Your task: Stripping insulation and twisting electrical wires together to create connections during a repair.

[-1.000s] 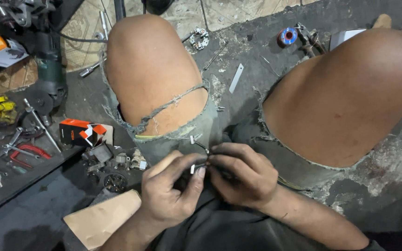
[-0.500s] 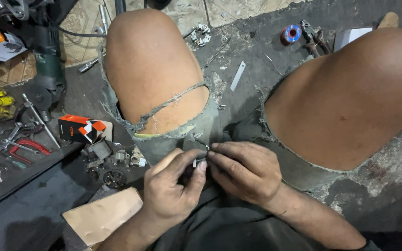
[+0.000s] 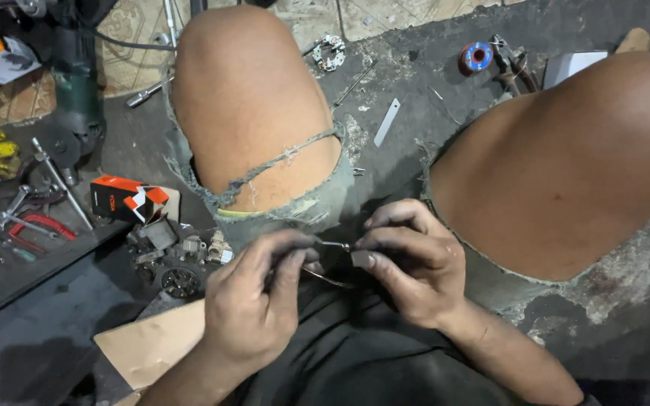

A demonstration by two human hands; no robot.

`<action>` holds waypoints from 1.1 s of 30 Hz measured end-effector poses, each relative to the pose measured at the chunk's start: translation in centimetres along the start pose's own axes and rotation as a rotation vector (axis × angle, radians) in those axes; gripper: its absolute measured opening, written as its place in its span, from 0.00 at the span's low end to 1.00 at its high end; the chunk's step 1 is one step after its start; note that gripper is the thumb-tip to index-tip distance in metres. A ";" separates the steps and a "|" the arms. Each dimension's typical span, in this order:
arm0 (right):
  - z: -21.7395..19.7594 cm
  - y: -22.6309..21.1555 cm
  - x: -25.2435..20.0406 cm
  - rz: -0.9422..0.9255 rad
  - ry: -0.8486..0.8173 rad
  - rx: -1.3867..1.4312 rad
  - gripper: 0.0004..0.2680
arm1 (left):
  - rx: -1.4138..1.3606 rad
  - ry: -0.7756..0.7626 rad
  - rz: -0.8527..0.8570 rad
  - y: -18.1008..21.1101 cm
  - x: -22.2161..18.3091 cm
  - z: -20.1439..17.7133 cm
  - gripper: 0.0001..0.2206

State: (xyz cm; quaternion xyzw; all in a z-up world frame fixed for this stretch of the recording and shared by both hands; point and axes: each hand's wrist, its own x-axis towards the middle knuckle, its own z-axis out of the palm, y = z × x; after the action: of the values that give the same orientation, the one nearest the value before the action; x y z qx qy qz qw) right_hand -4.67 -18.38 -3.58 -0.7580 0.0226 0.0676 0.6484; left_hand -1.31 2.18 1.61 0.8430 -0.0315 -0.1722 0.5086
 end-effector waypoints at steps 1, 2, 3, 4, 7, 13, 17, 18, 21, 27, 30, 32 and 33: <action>0.0 0.0 0.0 -0.002 -0.007 0.001 0.04 | 0.001 0.006 -0.003 0.3 0.1 0.1 0.08; -0.1 0.0 0.0 0.006 -0.047 0.063 0.04 | 0.037 0.030 0.070 0.7 0.1 0.2 0.09; -0.2 0.1 0.0 0.015 -0.085 0.123 0.04 | 0.072 0.050 0.145 1.0 0.3 0.4 0.09; -0.2 0.2 0.1 0.013 -0.088 0.122 0.04 | 0.072 0.054 0.144 1.4 0.2 0.4 0.09; -0.3 0.5 0.1 -0.028 -0.103 0.152 0.04 | 0.009 0.077 0.138 2.2 -0.3 0.2 0.10; -0.2 0.2 0.6 -0.050 -0.086 0.147 0.03 | -0.065 0.012 0.216 2.5 -0.4 -1.1 0.12; -0.3 -0.3 0.9 -0.121 -0.093 0.092 0.03 | 0.152 0.126 0.282 2.8 0.4 -1.4 0.10; -0.3 -0.4 0.9 -0.127 -0.094 0.096 0.03 | 0.215 0.134 0.286 3.1 0.7 -1.6 0.10; -0.3 -0.5 0.9 -0.170 -0.084 0.071 0.02 | 0.079 0.044 0.266 2.8 1.7 -0.7 0.08; -0.4 -0.5 0.5 -0.085 -0.093 0.053 0.01 | -0.148 -0.171 0.112 1.2 2.0 -0.5 0.06; -0.4 -0.4 0.6 -0.085 -0.153 0.012 0.01 | -0.199 -0.217 0.074 0.5 2.2 -0.5 0.05; -0.3 -0.5 0.6 -0.092 -0.164 0.013 0.01 | -0.217 -0.250 0.045 0.3 2.4 -0.7 0.05; -0.2 -0.5 0.7 -0.103 -0.170 0.010 0.01 | -0.235 -0.285 0.022 0.3 2.5 -0.8 0.05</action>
State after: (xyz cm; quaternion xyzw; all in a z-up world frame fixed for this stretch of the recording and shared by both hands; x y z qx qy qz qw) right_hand -3.94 -18.49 -3.11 -0.7465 -0.0711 0.0981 0.6543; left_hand 1.33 2.12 1.51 0.7445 -0.0922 -0.2870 0.5957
